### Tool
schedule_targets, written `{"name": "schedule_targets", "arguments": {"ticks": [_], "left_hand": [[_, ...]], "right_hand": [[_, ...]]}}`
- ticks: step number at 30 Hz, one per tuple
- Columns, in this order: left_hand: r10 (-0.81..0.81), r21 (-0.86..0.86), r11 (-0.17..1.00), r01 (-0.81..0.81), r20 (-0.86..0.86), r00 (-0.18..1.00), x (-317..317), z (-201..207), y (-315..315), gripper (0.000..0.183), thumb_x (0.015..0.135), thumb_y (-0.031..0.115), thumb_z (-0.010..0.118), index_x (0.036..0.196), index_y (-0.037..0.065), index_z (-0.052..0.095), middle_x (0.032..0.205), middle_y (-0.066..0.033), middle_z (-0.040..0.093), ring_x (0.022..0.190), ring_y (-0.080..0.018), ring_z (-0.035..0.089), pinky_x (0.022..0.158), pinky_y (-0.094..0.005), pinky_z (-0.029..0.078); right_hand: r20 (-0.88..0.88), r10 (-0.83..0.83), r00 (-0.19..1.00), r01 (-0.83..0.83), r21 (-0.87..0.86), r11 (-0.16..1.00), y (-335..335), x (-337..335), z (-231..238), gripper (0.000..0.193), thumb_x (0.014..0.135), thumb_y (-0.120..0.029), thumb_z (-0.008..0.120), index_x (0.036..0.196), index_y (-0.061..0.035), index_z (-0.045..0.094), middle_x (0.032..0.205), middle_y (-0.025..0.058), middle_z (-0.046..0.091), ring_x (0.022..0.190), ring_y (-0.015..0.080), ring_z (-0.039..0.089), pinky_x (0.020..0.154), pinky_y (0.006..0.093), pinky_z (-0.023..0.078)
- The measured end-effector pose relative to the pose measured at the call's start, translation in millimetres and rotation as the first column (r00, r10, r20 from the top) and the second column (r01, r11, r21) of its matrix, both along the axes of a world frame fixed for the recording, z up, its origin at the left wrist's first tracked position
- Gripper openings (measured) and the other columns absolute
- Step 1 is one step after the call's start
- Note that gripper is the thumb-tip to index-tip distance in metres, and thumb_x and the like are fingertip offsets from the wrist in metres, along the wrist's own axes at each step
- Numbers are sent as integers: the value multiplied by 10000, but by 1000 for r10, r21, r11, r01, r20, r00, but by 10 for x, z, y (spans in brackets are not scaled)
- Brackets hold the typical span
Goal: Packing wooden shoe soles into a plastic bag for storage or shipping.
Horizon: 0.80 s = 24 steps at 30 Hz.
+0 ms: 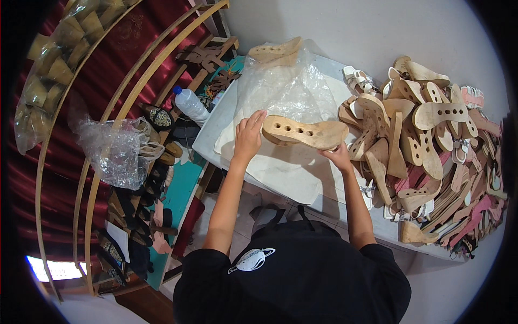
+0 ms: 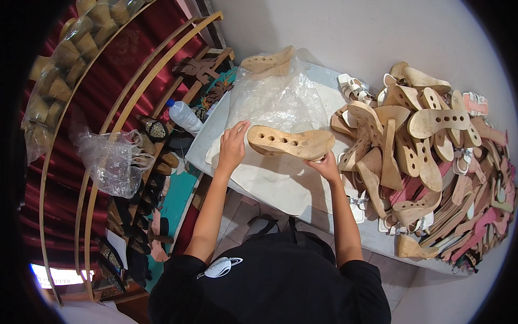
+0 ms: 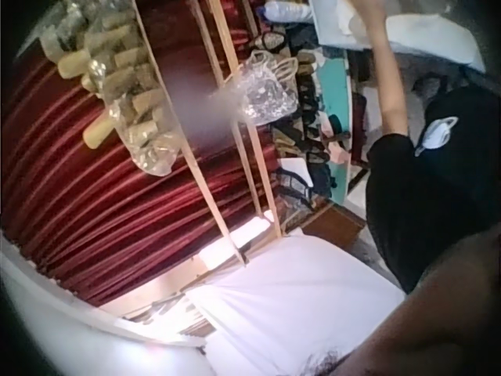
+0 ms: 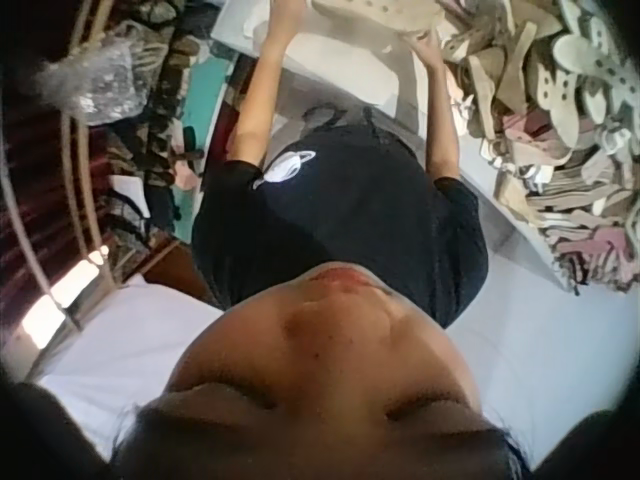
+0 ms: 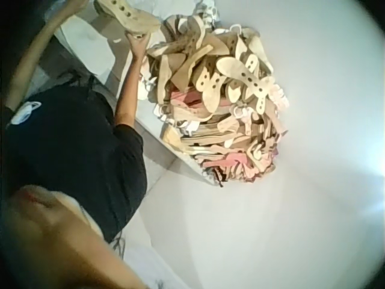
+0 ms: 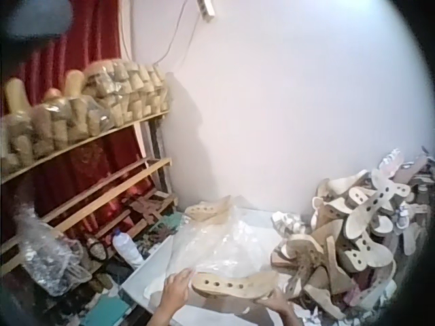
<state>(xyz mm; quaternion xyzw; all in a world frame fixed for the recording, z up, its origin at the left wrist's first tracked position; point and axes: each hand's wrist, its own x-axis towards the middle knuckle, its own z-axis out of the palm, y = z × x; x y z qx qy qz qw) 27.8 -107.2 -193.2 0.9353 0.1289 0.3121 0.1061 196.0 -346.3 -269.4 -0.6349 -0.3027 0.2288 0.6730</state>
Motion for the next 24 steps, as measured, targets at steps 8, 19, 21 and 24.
{"name": "schedule_targets", "arguments": {"ticks": [8,19,21,24], "left_hand": [[20,2,1000,-20,43,999,116,127,-99,509,727,-19,510,1216,120,490,1159,-10,497,929,-214,482,814,-339,362],[-34,10,999,33,109,993,251,39,-60,383,739,38,569,1114,117,554,997,-57,512,925,-223,486,795,-367,371],[-45,-48,998,51,108,993,282,19,-35,355,733,44,578,1080,120,568,985,-59,513,922,-223,487,786,-366,379],[-115,-77,989,123,96,989,357,92,-3,284,715,40,582,986,125,595,1031,-49,515,876,-226,504,742,-356,404]], "right_hand": [[9,94,996,-95,101,990,422,57,-193,607,617,-19,749,1141,6,445,1063,72,565,983,153,546,856,291,437],[-112,129,985,-113,146,983,709,130,-262,654,607,-13,762,1156,17,407,1095,89,539,1011,171,529,879,297,428],[-107,115,988,-99,141,985,737,176,-254,654,610,0,752,1161,17,401,1104,92,536,1015,171,528,883,297,425],[-100,129,987,-113,157,981,744,227,-248,655,612,13,743,1168,16,396,1116,95,532,1017,171,527,884,298,423]]}}
